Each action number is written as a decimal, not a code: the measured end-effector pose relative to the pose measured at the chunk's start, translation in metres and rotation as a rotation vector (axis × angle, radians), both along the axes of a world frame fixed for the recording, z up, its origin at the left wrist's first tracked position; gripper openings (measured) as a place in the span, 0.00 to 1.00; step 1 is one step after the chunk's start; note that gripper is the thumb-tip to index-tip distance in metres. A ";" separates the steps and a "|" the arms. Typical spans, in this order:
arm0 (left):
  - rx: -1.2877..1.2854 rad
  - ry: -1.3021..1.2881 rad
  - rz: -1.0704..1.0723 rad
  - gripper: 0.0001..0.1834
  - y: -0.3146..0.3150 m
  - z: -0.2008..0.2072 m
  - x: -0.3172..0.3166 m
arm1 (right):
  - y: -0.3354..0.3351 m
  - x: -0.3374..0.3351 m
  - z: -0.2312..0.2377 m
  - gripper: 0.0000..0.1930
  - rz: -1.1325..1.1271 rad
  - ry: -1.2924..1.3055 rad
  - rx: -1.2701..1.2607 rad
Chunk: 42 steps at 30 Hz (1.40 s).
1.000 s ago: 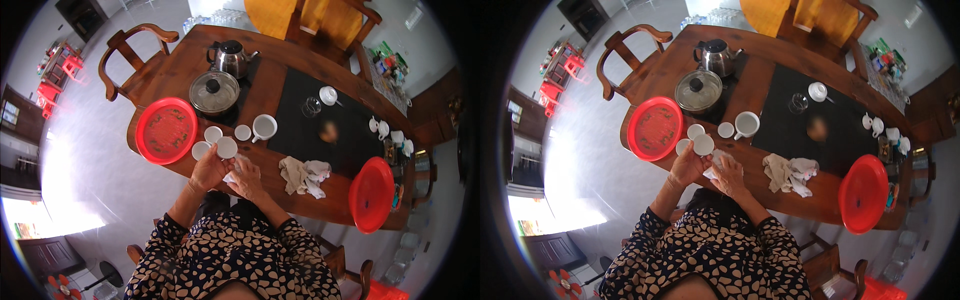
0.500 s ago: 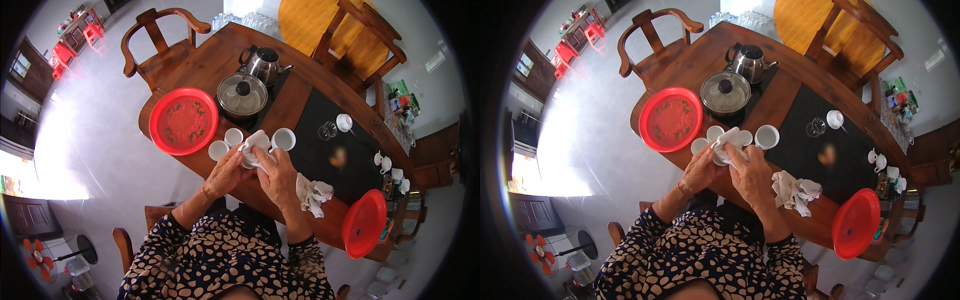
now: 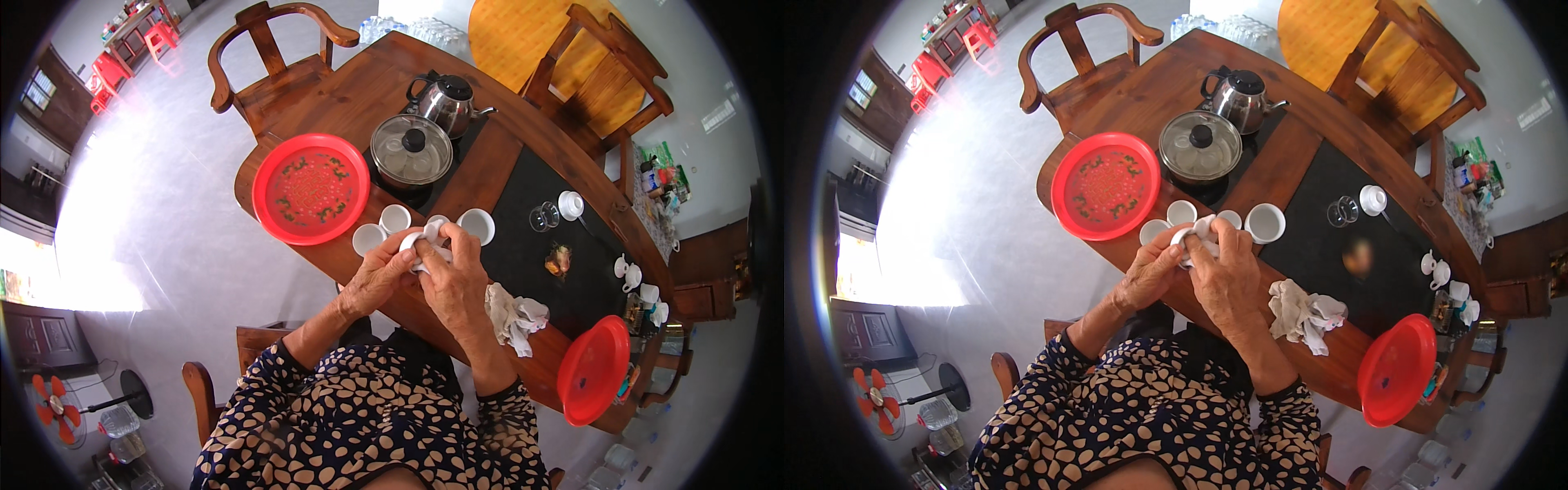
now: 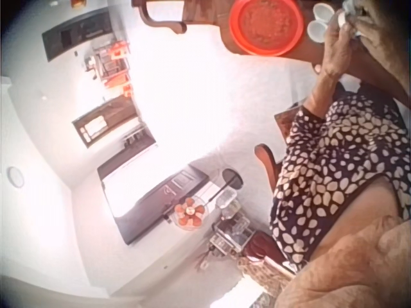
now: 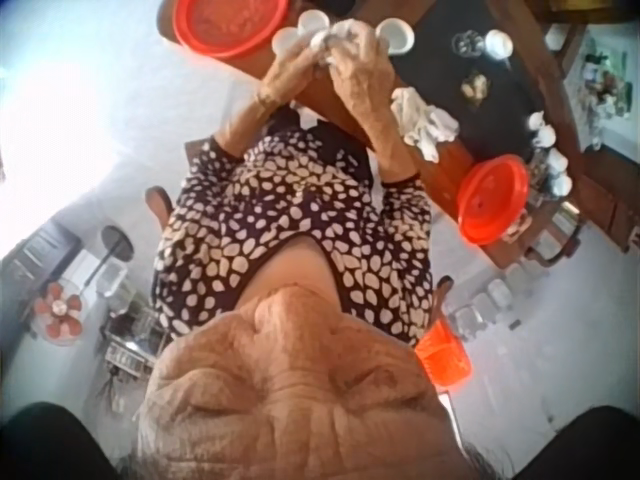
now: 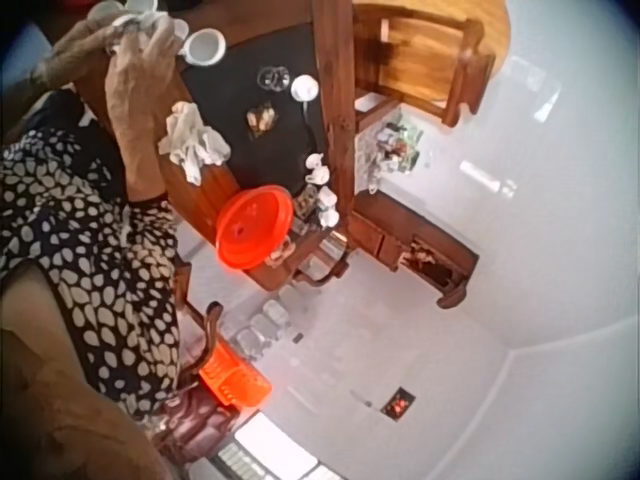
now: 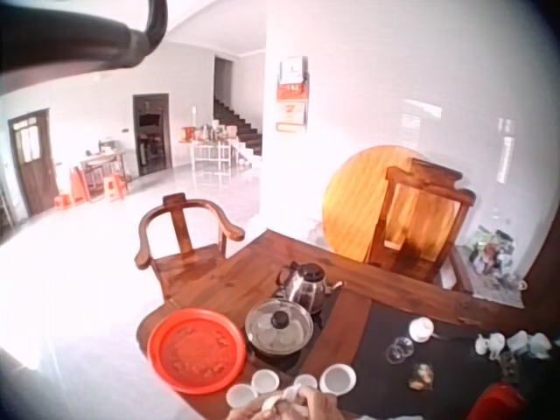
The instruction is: The person sits at a wooden table and dries several small white cups using a white cloth. They wipe each cup individually and place the dried cups onto a red plastic tray. The process is repeated for multiple cups throughout the video.
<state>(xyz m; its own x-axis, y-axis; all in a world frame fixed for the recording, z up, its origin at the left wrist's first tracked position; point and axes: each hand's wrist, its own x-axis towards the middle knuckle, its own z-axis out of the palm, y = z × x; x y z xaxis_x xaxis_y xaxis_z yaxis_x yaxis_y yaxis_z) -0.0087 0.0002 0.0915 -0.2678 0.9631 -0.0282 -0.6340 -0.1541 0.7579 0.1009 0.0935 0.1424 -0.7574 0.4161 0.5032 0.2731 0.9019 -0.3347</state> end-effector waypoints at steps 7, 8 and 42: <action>-0.059 0.165 -0.062 0.29 -0.003 -0.011 0.000 | 0.012 0.021 0.000 0.15 0.182 -0.150 -0.439; -0.053 0.108 -0.070 0.29 -0.002 -0.010 0.000 | 0.013 0.022 -0.002 0.15 0.220 -0.115 -0.502; 0.069 0.695 0.133 0.31 -0.006 0.010 0.003 | 0.011 0.017 0.021 0.19 0.169 0.228 -0.357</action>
